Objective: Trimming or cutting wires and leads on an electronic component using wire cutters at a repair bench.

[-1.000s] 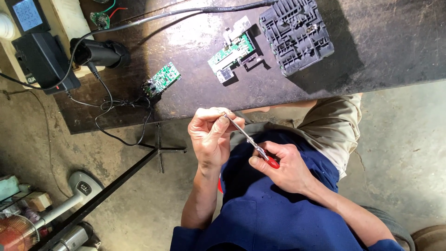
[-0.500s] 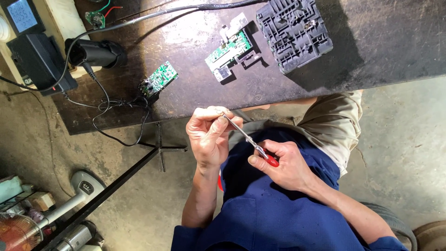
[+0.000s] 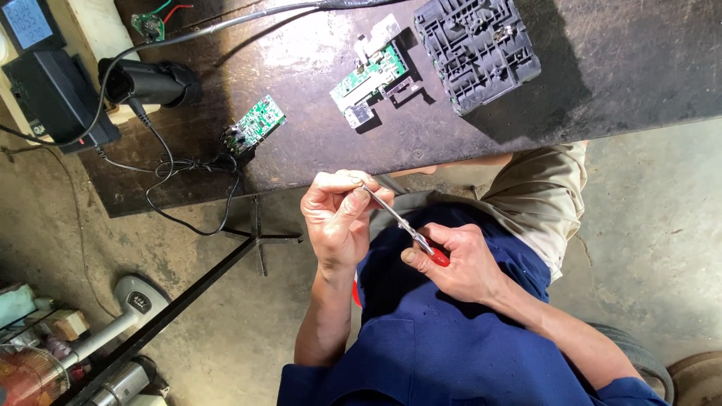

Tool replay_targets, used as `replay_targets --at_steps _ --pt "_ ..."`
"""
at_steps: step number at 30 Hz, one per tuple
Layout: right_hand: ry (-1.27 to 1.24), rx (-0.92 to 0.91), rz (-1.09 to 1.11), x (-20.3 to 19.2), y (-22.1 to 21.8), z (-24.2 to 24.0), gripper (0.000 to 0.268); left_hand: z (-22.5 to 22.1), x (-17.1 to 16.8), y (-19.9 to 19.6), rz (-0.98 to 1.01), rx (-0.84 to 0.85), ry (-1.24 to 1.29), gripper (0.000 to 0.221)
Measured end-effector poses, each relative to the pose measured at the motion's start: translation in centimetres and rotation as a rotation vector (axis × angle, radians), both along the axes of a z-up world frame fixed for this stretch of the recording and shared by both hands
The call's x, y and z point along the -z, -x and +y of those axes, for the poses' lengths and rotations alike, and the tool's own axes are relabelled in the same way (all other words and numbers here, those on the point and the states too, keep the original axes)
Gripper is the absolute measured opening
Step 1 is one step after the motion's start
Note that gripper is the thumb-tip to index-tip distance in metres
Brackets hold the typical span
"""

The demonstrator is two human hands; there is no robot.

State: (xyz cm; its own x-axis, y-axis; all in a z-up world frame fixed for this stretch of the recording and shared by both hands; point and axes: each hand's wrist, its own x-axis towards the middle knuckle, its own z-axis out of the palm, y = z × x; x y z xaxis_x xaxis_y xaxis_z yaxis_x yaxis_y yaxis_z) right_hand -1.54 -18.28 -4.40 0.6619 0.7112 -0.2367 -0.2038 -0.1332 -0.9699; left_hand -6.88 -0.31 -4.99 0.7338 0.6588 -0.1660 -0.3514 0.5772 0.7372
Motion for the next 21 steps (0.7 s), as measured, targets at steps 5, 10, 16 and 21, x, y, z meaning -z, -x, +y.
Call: replay_targets --at_steps 5,10,16,21 --pt "-0.007 -0.001 -0.012 0.05 -0.04 0.16 0.024 0.06 0.01 -0.03 -0.006 0.006 0.011 0.008" --pt "-0.008 0.002 -0.041 0.36 0.2 0.14 0.025 0.01 0.2 -0.03 -0.015 0.006 0.002 0.008" --pt "-0.016 0.019 -0.067 0.51 0.26 0.22 0.026 0.02 0.23 -0.03 -0.02 0.009 -0.002 0.009" --pt "-0.021 -0.012 -0.089 0.09 -0.55 0.49 0.024 0.19 0.29 -0.05 -0.02 0.006 0.0 0.009"
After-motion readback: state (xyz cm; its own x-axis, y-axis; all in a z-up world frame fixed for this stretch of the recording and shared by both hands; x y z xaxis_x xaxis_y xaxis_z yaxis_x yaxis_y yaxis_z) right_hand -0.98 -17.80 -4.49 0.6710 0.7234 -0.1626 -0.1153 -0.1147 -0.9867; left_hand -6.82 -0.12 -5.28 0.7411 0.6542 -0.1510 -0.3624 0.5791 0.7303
